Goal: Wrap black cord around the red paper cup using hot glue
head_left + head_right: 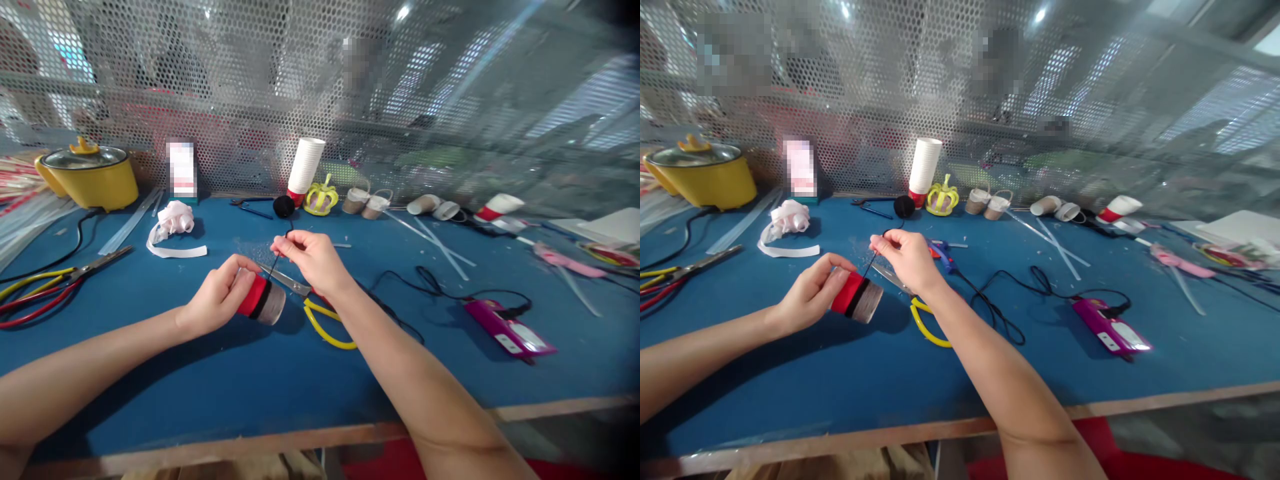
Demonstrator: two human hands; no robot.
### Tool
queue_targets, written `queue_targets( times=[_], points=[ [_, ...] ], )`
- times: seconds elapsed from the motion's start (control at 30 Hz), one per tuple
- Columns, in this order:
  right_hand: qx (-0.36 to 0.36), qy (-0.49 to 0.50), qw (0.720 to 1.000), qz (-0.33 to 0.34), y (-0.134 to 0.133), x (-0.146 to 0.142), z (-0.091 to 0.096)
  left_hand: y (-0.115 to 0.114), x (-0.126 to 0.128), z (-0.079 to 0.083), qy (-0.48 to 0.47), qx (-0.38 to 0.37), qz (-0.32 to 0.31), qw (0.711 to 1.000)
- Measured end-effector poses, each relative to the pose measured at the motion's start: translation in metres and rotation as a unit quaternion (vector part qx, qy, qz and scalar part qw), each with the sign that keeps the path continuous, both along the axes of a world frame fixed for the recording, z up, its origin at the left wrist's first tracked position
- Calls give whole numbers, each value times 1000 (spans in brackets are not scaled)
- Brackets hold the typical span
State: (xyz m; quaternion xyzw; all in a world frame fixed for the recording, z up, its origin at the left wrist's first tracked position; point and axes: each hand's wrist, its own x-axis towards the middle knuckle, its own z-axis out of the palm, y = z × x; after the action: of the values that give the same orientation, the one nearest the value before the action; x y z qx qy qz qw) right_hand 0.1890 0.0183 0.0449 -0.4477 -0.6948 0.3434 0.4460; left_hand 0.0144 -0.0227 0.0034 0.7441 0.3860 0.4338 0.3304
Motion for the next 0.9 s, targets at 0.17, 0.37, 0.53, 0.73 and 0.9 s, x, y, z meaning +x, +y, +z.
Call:
queue_targets(
  times=[0.17, 0.37, 0.53, 0.73, 0.9],
  points=[
    [-8, -37, 999, 11, 2, 0, -4, -3, -1, 1, -16, 57, -7, 998],
    [-48, -62, 997, 14, -2, -4, -1, -5, -3, -1, -20, 91, -5, 996],
    [-75, -64, 995, 29, -2, -7, -5, -6, -3, -2, -21, 106, -4, 994],
    [-87, -70, 992, 51, -4, -10, -9, -7, -4, -3, -41, 116, 0, 992],
    [-88, -81, 991, 52, -4, -9, -10, -8, -6, -4, -48, 114, 0, 992]
  ],
)
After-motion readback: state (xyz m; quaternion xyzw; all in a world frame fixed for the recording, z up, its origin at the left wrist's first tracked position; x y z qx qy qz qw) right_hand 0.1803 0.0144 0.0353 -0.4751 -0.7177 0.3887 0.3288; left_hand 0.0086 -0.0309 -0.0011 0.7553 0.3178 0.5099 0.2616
